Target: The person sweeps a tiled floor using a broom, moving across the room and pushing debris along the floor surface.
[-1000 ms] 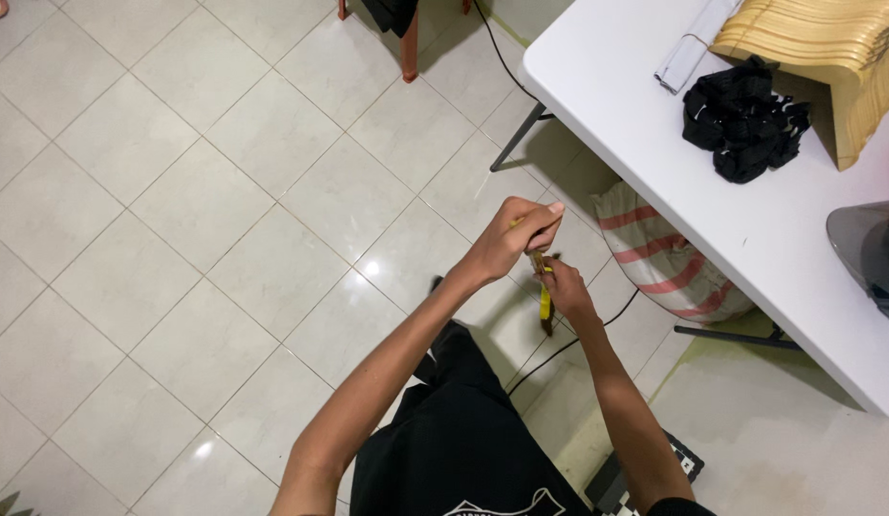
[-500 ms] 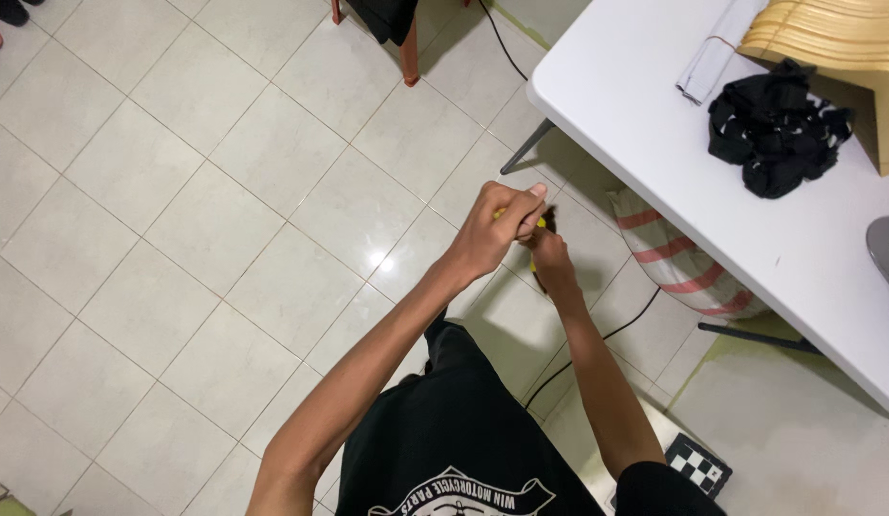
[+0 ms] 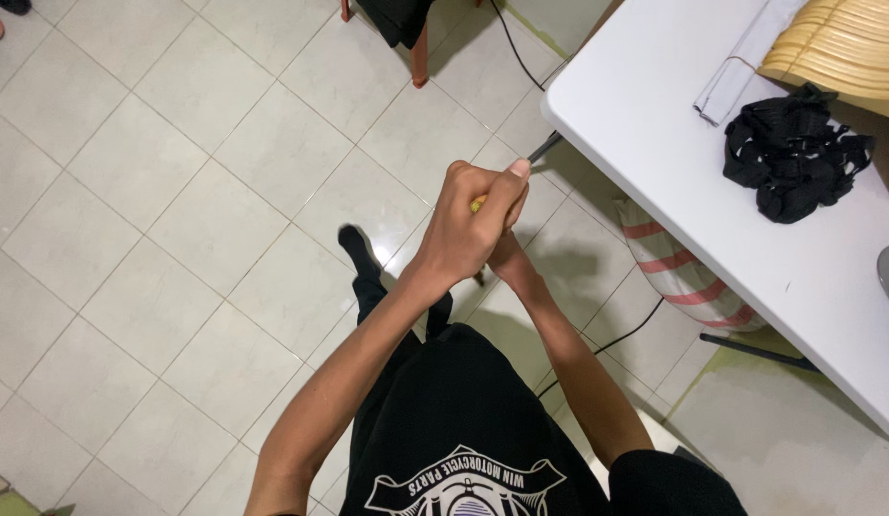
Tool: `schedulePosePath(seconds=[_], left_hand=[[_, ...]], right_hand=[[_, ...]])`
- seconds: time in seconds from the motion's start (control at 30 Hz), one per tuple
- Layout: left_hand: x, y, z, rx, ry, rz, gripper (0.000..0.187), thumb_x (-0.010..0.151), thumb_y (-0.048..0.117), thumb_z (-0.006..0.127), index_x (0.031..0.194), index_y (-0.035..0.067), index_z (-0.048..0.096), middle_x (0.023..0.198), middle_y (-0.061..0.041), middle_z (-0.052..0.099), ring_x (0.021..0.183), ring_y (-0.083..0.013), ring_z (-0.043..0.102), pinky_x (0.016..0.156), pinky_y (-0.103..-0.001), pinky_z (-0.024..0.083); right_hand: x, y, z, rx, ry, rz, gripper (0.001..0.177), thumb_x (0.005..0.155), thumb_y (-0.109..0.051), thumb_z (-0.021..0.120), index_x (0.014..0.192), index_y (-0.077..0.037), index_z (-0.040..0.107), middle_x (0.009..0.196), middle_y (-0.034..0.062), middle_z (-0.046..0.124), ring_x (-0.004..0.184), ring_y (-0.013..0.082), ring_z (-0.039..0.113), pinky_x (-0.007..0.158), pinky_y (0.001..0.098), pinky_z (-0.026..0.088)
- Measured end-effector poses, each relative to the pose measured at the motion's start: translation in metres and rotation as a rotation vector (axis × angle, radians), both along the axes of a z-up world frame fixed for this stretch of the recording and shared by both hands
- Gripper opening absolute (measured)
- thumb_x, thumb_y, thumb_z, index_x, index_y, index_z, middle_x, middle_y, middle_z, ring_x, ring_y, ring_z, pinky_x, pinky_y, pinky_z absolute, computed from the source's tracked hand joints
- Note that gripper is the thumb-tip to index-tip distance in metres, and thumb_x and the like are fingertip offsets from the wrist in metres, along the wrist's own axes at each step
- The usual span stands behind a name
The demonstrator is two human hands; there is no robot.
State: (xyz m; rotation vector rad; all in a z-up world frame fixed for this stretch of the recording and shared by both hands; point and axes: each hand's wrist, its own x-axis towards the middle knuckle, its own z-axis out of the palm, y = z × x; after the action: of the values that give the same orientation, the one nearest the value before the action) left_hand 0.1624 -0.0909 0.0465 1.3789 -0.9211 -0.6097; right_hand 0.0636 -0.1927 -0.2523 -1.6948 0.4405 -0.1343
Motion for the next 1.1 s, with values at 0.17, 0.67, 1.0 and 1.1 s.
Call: schedulePosePath(seconds=[0.17, 0.67, 1.0, 1.1], left_hand=[[0.004, 0.004, 0.016, -0.039, 0.002, -0.066, 0.059, 0.103, 0.026, 0.049, 0.047, 0.01, 0.042, 0.04, 0.002, 0.033, 0.037, -0.0097, 0.026, 0.04, -0.03, 0.02], [0.026, -0.008, -0.034, 0.021, 0.25, -0.137, 0.06, 0.11, 0.033, 0.046, 0.056, 0.01, 0.031, 0.052, 0.005, 0.027, 0.051, -0.0088, 0.023, 0.05, -0.031, 0.023], [0.016, -0.009, -0.019, 0.055, 0.076, -0.023, 0.062, 0.102, 0.026, 0.052, 0.046, 0.009, 0.03, 0.042, 0.004, 0.026, 0.041, -0.0097, 0.02, 0.044, -0.033, 0.018], [0.023, -0.006, -0.004, 0.073, 0.027, -0.05, 0.062, 0.101, 0.025, 0.054, 0.044, 0.01, 0.033, 0.039, 0.003, 0.029, 0.038, -0.0099, 0.02, 0.042, -0.034, 0.018]], right_hand=[[-0.024, -0.002, 0.043, 0.098, -0.014, 0.014, 0.026, 0.105, -0.014, 0.053, 0.125, 0.001, 0.053, 0.118, 0.008, 0.059, 0.111, 0.0165, 0.054, 0.094, 0.0334, 0.048], [-0.038, -0.025, 0.039, -0.419, 0.26, -0.086, 0.033, 0.092, -0.014, 0.067, 0.124, -0.006, 0.067, 0.107, 0.0188, 0.073, 0.097, 0.0366, 0.071, 0.081, 0.0439, 0.053], [0.002, 0.008, 0.019, -0.108, 0.04, -0.068, 0.03, 0.095, -0.01, 0.061, 0.123, -0.002, 0.064, 0.109, 0.0203, 0.073, 0.101, 0.0359, 0.069, 0.083, 0.0434, 0.053], [0.029, 0.021, 0.015, -0.032, -0.012, -0.109, 0.028, 0.096, -0.009, 0.059, 0.122, -0.001, 0.064, 0.109, 0.02, 0.072, 0.101, 0.0347, 0.069, 0.084, 0.043, 0.053]])
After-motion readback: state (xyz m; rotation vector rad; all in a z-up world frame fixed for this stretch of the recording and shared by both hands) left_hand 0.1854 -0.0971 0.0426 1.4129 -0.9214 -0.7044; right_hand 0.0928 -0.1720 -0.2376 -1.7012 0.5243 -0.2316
